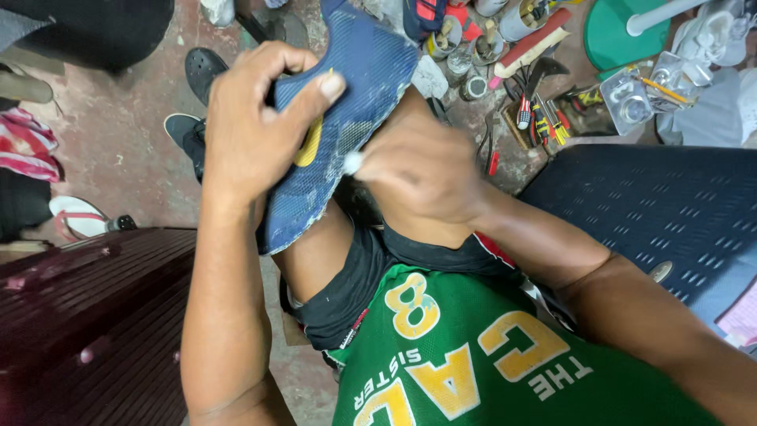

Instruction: The person holds a blue and yellow sneaker and uses a small metal tool to scrape and clean the mesh upper. They then apply a white substance from a small bottle to the treated area and rub it in with a cotton swab.

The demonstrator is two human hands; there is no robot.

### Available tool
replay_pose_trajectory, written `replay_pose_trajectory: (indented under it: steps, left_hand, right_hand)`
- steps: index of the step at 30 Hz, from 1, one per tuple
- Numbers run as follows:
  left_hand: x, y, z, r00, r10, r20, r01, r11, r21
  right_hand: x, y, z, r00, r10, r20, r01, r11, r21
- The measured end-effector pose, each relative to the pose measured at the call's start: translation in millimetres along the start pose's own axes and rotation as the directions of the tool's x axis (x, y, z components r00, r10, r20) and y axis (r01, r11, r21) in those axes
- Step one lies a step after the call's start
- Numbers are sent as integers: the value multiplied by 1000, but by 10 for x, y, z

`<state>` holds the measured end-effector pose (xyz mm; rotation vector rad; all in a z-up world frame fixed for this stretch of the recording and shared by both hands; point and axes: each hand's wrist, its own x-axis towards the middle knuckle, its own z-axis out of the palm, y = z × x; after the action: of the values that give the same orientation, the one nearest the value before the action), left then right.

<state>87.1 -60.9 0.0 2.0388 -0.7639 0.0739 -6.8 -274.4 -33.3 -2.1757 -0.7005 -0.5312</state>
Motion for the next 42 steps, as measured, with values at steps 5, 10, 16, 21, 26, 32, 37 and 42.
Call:
replay_pose_trajectory:
  steps: [5, 10, 16, 21, 26, 32, 37, 42]
  left_hand:
    - [287, 129, 89, 950, -297, 101, 293, 955, 54]
    - [288, 147, 191, 912, -389, 129, 395, 918, -26]
    - [273, 123, 119, 942, -310, 126, 324, 939, -114]
    - [193, 297, -12, 955, -272, 116, 285, 950, -127]
    - [224, 419, 47, 954, -285, 94, 299, 924, -239]
    - [161, 458, 11, 967, -244, 79, 256, 909, -328]
    - [-140, 503, -187, 968, -238, 80, 249, 870, -426]
    - [-419, 360, 119, 898, -434, -75, 313, 749, -584]
  right_hand:
    - [5, 142, -187, 900, 327, -287, -260, 933, 249]
    - [-22, 152, -62, 945, 162, -286, -180, 983, -37]
    - [-97, 140, -217, 973, 157, -169, -128, 977, 170]
    - [-123, 330, -346, 852, 475, -220, -182, 664, 726]
    - [-123, 368, -339, 880, 412, -236, -116, 668, 735]
    - [-77, 309, -341, 896, 343, -281, -65, 728, 682]
    - [-73, 235, -224, 911, 368, -188, -82, 607, 791]
    - [-143, 12, -59, 916, 398, -51, -166, 492, 855]
